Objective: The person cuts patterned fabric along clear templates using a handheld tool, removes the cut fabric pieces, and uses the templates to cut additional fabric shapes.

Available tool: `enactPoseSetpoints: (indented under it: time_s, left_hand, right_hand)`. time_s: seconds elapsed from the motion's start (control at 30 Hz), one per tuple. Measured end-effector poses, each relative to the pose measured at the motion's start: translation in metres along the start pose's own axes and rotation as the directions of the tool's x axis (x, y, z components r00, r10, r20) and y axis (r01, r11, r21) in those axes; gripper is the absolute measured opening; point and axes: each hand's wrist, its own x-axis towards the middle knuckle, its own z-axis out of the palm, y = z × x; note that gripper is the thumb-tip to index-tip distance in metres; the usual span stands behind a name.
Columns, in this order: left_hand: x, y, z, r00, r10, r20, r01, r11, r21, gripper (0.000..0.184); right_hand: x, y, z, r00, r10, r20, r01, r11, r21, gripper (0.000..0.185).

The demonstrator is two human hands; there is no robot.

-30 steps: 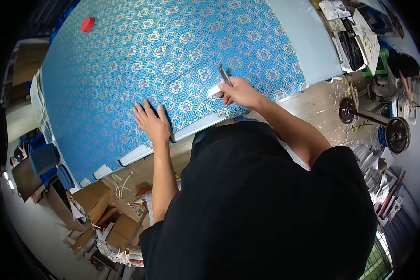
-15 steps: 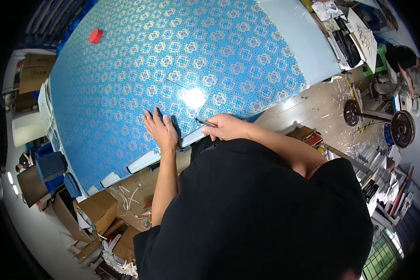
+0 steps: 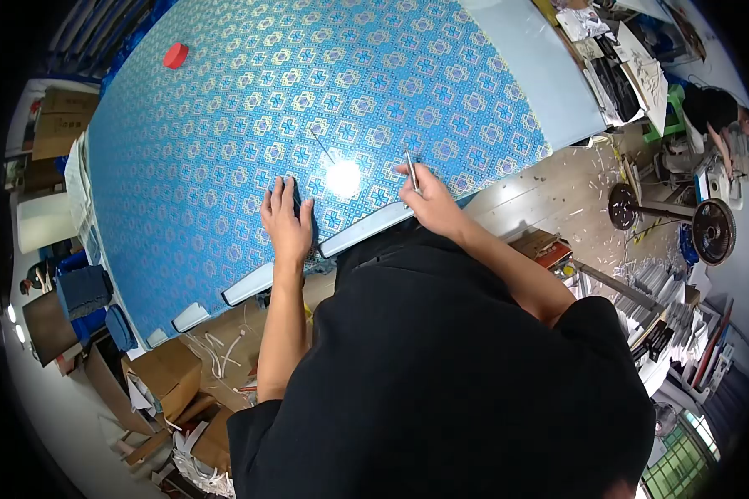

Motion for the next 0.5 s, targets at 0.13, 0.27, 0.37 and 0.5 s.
enactPoseSetpoints:
  time_s: [0.13, 0.27, 0.37, 0.5]
  left_hand:
    - [-0.003, -0.007, 0.002, 1.0, -0.01, -0.021, 0.01, 1.0, -0.014, 0.053]
    - [-0.01, -0.004, 0.002, 0.999, -0.003, -0.034, 0.0, 0.996, -0.089, 0.059]
    - [-0.016, -0.003, 0.007, 1.0, 0.001, -0.006, -0.001, 0.996, -0.085, 0.07]
    - [-0.015, 0.004, 0.006, 1.0, 0.006, 0.003, -0.006, 1.0, 0.023, 0.074]
  right_hand:
    - [-0.007, 0.004, 0.006, 0.995, -0.096, -0.02, 0.09, 0.977, -0.193, 0.059]
    - [-0.001, 0.001, 0.001, 0.977, -0.2, -0.075, 0.178, 0.956, -0.231, 0.082]
    - [0.001, -0.016, 0.002, 0.976, -0.168, -0.137, 0.13, 0.959, -0.25, 0.077]
    - [0.028, 0.006, -0.001, 0.915, -0.396, -0.08, 0.317, 0.827, -0.464, 0.059]
